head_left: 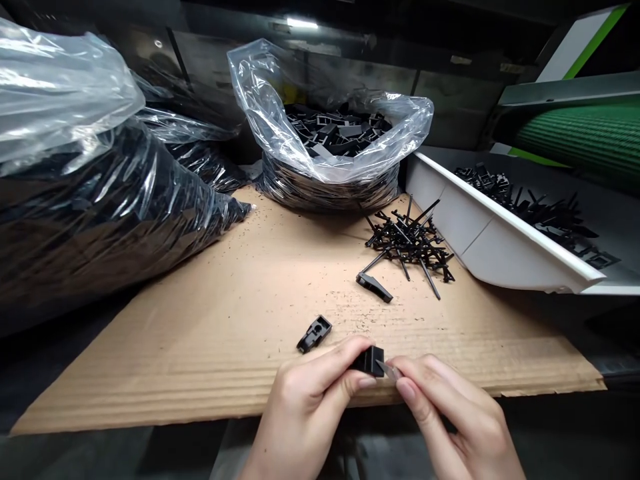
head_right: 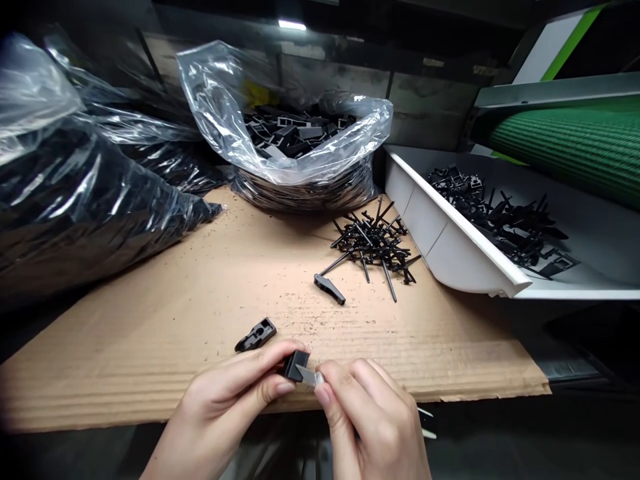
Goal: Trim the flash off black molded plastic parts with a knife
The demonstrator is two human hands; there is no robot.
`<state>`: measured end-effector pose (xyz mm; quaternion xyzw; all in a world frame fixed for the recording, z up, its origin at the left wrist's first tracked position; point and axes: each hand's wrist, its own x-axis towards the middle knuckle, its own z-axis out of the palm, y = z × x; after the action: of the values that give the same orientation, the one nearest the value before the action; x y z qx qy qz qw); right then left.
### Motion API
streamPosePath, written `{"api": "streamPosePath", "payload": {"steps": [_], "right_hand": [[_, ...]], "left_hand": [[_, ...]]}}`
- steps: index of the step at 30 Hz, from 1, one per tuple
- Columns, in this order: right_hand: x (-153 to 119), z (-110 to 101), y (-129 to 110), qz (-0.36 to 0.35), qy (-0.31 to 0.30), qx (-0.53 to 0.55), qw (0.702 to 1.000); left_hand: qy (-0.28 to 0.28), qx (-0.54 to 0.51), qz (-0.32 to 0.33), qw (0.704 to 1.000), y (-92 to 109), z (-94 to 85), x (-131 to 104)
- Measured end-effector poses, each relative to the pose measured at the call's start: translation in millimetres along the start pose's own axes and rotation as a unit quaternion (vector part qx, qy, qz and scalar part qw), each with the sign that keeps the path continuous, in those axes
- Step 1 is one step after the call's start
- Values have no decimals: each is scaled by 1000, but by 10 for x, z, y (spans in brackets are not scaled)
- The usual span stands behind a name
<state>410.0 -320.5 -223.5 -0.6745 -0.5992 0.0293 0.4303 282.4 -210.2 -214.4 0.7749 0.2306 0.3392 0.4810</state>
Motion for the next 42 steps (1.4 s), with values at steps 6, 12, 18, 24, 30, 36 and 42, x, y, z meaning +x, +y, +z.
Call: {"api": "streamPosePath", "payload": {"steps": [6,12,18,24,30,36,42], "right_hand": [[16,-17,61,18,70,-75,995],[-21,-45,-11,84,50,60,993],[84,16,-118,135,-18,69,988],[120,20,-107,125,-47,79,988],[136,-14,-86,146,-84,107,980],[75,-19,-212,185,-150,142,961],[41,-182,-161,287,-119,251,917]], "left_hand": [[-15,-43,-16,999,62,-16,8],[-16,-20,-19,999,77,-19,20],[-22,-14,-4,1000,41,-41,-13],[-12,-13,-3,1000,31,-33,-18],[1,-15,9,1000,45,-15,-6],[5,-7,-10,1000,41,10,-12],[-4,-11,-31,999,92,-22,4]]}}
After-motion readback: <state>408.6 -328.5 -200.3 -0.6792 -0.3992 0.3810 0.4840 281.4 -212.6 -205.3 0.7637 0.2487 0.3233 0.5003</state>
